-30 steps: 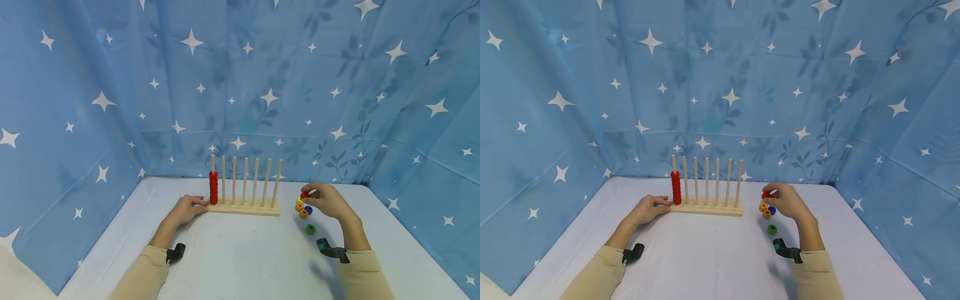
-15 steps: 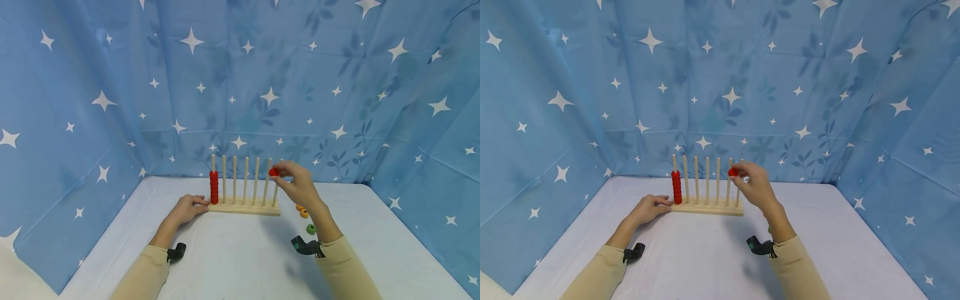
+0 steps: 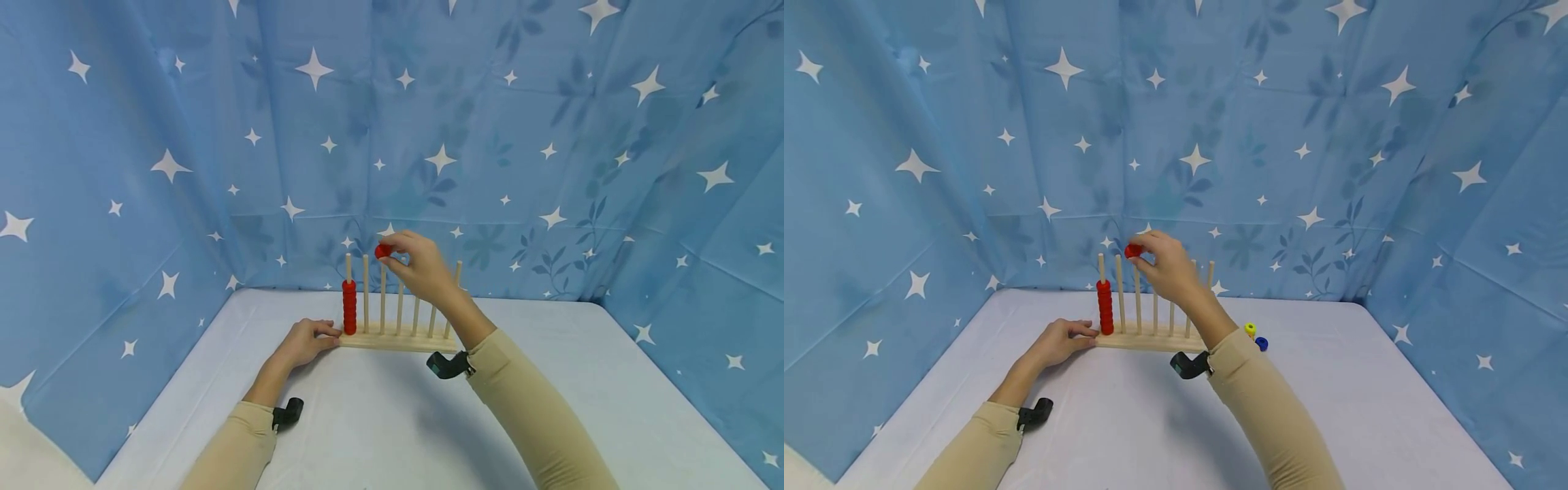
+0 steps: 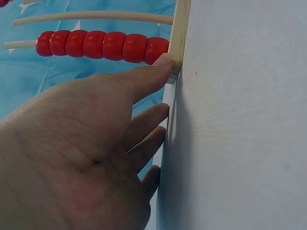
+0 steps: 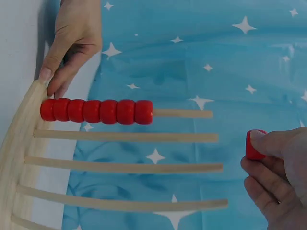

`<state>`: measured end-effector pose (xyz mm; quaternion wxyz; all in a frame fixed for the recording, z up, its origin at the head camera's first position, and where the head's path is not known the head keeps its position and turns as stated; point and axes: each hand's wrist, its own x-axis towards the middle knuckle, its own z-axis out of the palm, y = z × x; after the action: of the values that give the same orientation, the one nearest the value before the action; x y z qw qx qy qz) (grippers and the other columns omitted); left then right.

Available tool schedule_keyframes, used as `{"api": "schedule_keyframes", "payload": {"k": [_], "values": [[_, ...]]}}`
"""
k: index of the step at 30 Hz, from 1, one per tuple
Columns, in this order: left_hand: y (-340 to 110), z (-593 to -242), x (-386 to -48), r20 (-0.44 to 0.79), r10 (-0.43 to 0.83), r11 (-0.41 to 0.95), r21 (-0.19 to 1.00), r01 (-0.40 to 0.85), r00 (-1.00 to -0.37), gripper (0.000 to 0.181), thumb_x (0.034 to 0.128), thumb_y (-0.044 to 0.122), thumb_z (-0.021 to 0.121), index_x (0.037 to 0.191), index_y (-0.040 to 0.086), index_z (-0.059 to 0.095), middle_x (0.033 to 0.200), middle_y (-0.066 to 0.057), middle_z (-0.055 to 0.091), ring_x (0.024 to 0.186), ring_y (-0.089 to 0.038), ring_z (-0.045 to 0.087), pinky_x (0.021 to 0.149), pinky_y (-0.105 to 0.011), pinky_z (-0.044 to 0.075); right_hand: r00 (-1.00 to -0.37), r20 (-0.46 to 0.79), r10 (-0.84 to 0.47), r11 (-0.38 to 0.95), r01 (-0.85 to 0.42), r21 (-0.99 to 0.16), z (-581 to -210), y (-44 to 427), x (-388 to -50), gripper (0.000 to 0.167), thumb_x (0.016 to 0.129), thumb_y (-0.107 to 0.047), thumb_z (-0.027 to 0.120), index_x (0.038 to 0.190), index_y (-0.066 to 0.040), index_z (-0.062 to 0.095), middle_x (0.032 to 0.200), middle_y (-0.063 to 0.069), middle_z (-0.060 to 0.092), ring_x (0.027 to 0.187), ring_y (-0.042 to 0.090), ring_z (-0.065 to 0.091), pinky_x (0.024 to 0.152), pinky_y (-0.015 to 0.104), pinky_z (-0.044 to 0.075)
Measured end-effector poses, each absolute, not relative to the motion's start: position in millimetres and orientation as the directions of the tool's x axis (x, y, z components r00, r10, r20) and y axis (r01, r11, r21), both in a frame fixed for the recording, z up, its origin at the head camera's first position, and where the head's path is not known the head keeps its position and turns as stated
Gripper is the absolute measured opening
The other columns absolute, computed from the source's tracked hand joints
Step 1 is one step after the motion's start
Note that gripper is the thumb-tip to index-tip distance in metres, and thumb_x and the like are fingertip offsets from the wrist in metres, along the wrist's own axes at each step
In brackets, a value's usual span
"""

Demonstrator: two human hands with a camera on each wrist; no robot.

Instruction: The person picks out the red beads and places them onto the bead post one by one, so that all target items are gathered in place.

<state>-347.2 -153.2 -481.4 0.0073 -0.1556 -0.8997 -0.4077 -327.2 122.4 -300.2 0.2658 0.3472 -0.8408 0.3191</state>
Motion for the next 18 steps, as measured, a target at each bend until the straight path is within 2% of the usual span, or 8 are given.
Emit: {"api": "schedule_keyframes", "payload": {"k": [9,18], "values": [[-154,-480,-345,0.148,0.269,0.619,0.730,0.289,-0.952,0.020,0.0935,0.018,0.079,0.112,0.012,0.083,0.143,-0.019,0.064,0.142,-0.045,0.050,0.119,-0.064,0.036,-0.659,0.579,-0.480,0.596,-0.729,-0.336,-293,84,-343,0.029,0.098,-0.008,0.072,0.127,-0.004,0.073,0.122,0.009,0.074,0.111,0.023,0.072,0.100,0.038,0.058],[-154,-481,-346,0.149,0.272,0.616,0.732,0.292,-0.951,0.020,0.0934,0.020,0.079,0.111,0.012,0.083,0.142,-0.018,0.065,0.142,-0.045,0.051,0.119,-0.063,0.036,-0.701,0.501,-0.508,0.649,-0.693,-0.313,-295,66,-351,0.029,0.098,-0.009,0.072,0.127,-0.006,0.073,0.123,0.009,0.073,0.112,0.022,0.072,0.100,0.035,0.057]]}}
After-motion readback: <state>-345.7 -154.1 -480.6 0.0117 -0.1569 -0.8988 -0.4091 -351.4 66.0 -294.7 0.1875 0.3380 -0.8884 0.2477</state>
